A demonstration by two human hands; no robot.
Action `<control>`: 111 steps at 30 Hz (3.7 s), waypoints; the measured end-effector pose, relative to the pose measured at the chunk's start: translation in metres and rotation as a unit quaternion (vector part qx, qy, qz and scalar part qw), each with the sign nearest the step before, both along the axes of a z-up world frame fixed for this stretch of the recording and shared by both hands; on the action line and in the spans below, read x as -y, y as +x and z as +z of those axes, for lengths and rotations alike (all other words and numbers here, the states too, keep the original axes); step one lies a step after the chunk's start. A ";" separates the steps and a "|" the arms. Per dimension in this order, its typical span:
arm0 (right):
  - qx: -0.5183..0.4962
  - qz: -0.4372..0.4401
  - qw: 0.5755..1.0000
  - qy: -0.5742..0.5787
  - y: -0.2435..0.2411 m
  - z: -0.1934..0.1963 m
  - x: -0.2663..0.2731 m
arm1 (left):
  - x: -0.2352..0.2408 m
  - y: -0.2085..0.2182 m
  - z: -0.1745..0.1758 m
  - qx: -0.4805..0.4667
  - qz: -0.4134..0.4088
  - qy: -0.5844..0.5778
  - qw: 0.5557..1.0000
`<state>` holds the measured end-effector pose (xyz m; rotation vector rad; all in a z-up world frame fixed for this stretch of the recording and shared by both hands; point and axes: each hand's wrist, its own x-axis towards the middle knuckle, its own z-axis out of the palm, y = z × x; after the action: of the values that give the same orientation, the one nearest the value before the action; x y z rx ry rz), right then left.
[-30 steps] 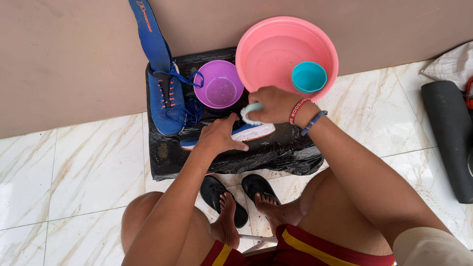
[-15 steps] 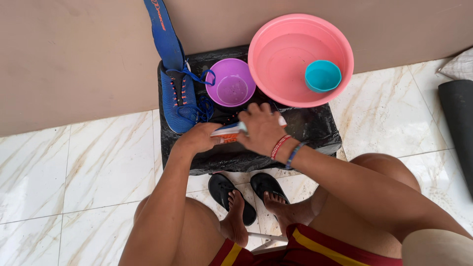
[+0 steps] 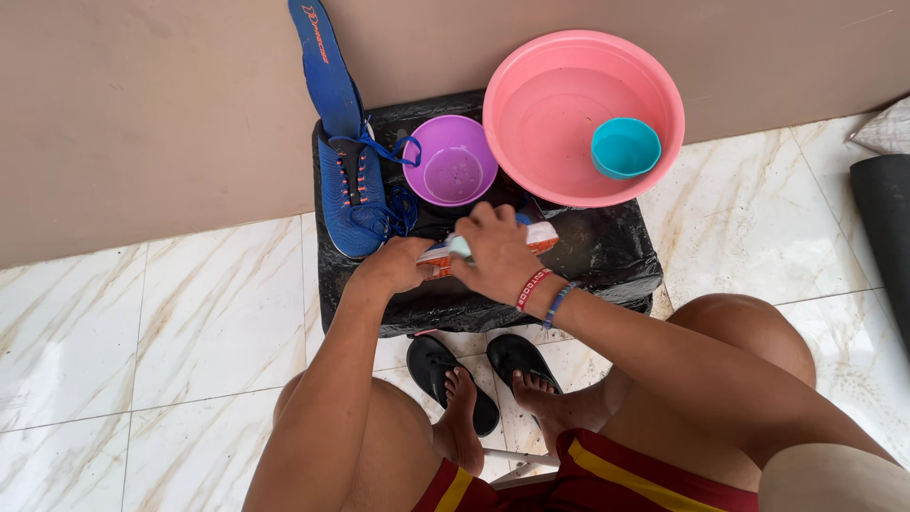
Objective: The person scrubs the sole of an orange and white sneaker using a brush and soapy water. They repeatedly dip the brush into a purple bowl and scrub the shoe's sole, then rinse the brush in a pink basin.
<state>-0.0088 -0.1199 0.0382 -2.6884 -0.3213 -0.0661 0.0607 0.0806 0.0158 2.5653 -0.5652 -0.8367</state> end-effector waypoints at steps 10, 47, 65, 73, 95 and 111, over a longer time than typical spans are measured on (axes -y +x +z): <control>-0.087 -0.089 0.988 -0.095 0.015 -0.006 0.064 | 0.017 -0.010 -0.006 0.002 -0.008 0.021 1.000; -0.051 -0.046 0.983 0.169 0.151 0.007 0.007 | 0.047 -0.071 0.012 0.022 0.216 0.087 0.972; -0.082 0.095 0.978 -0.165 0.195 -0.074 -0.004 | 0.053 -0.068 0.022 -0.033 0.242 0.065 0.967; -0.014 0.092 0.994 0.064 0.135 0.006 0.021 | 0.042 -0.069 0.018 0.007 0.243 0.042 0.969; -0.125 -0.226 0.897 0.358 0.004 0.031 0.104 | 0.047 -0.079 0.021 0.002 0.336 -0.068 0.939; -0.083 -0.237 0.924 0.288 -0.006 0.021 0.109 | 0.028 -0.081 0.038 -0.087 0.336 -0.139 0.927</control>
<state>-0.0152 -0.2286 0.0596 -2.1045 0.3583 -0.0637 -0.0207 0.0526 0.0538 2.1592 0.2396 -0.6584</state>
